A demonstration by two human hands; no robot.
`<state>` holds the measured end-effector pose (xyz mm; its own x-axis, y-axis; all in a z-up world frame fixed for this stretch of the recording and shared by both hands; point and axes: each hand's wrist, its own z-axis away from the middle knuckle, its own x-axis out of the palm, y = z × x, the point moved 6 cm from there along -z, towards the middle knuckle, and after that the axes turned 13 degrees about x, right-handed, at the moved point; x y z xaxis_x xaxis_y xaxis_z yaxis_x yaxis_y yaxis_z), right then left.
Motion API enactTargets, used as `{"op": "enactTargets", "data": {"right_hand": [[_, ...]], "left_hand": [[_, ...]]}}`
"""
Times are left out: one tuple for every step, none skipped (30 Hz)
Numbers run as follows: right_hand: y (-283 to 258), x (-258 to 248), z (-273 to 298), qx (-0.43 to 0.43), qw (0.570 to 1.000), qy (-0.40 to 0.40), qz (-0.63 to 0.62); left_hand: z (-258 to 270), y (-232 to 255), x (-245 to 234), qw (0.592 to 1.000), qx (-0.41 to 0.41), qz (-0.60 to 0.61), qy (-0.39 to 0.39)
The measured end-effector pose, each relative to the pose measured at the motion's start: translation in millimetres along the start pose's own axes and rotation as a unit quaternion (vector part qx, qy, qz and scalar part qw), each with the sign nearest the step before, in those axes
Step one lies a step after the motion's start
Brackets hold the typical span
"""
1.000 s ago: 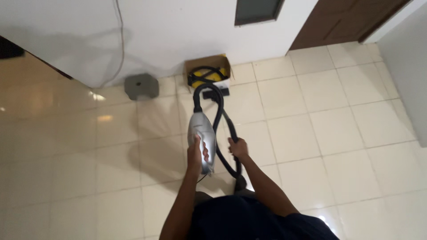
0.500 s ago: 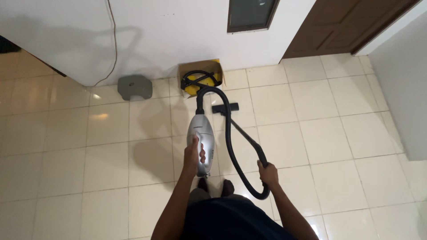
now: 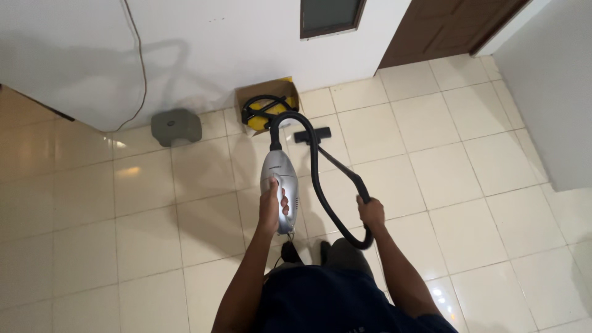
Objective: The person uses a handheld vacuum cleaner to clean a tiled floor in a room. They move the vacuum nozzle back and forth across the floor, covering areas near a door, a cardboard box, and a blue plastic chair. The person also vacuums a patterned mat placed on the floor.
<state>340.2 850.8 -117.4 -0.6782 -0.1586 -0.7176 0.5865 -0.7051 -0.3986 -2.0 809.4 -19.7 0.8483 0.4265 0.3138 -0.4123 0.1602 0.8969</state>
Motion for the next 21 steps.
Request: {"op": "enactTargets", "data": {"right_hand": [[12,-8,5,0.035,0.999,-0.02,-0.011],[22,-13,9,0.069,0.997,-0.042,-0.019],[27,-17,11,0.074,0.996,-0.04,-0.022],[31,-20,11,0.074,0.996,-0.04,-0.027],[31,-21,6,0.074,0.996,-0.039,-0.031],[27,-18,-4,0.059,0.997,-0.042,-0.034],[19,-14,-17,0.044,0.997,-0.045,-0.037],[12,-8,-29,0.029,0.998,-0.048,-0.04],[3,-1,-39,0.023,0.999,-0.027,-0.019],[-12,-2,-54,0.011,1.0,-0.001,-0.002],[-26,-2,-68,0.001,1.0,-0.003,-0.011],[-33,2,-77,-0.003,1.0,-0.007,-0.018],[-38,5,-86,-0.006,1.0,-0.023,-0.013],[-45,4,-96,-0.01,0.999,-0.038,-0.009],[-49,-2,-105,-0.014,0.998,-0.054,-0.005],[-48,-9,-114,-0.021,0.997,-0.067,-0.009],[-43,-19,-122,-0.027,0.996,-0.081,-0.013],[-43,-28,-128,-0.035,0.995,-0.095,-0.019],[-40,-41,-134,-0.043,0.994,-0.103,-0.015],[-31,-55,-138,-0.05,0.992,-0.113,-0.008],[-21,-65,-140,-0.042,0.993,-0.112,-0.004]], "left_hand": [[-6,2,2,1.0,-0.003,-0.01,-0.006],[-8,2,2,1.0,-0.007,-0.019,-0.008],[-10,2,5,0.999,-0.012,-0.028,-0.009],[-13,2,7,0.999,-0.018,-0.035,-0.011],[-15,1,11,0.999,-0.024,-0.041,-0.012],[-15,-1,15,0.998,-0.032,-0.047,-0.011],[-17,-3,21,0.999,-0.03,-0.037,-0.008],[-22,-5,29,0.999,-0.027,-0.027,-0.007],[-25,-7,37,1.0,-0.025,-0.017,-0.006],[-31,-9,49,0.999,-0.024,-0.021,-0.002],[-36,-11,61,0.999,-0.024,-0.025,0.002],[-36,-18,70,0.999,-0.03,-0.031,0.008],[-40,-22,79,0.999,-0.02,-0.024,0.013],[-47,-24,88,1.0,-0.009,-0.018,0.018],[-53,-26,98,1.0,0.002,-0.012,0.023],[-58,-31,108,0.999,-0.001,-0.009,0.031],[-61,-36,119,0.999,-0.004,-0.006,0.04],[-68,-36,128,0.999,-0.005,-0.005,0.048],[-76,-35,137,0.999,0.005,0.007,0.053],[-78,-36,146,0.998,0.014,0.019,0.059],[-80,-38,153,0.997,0.022,0.032,0.066]]}}
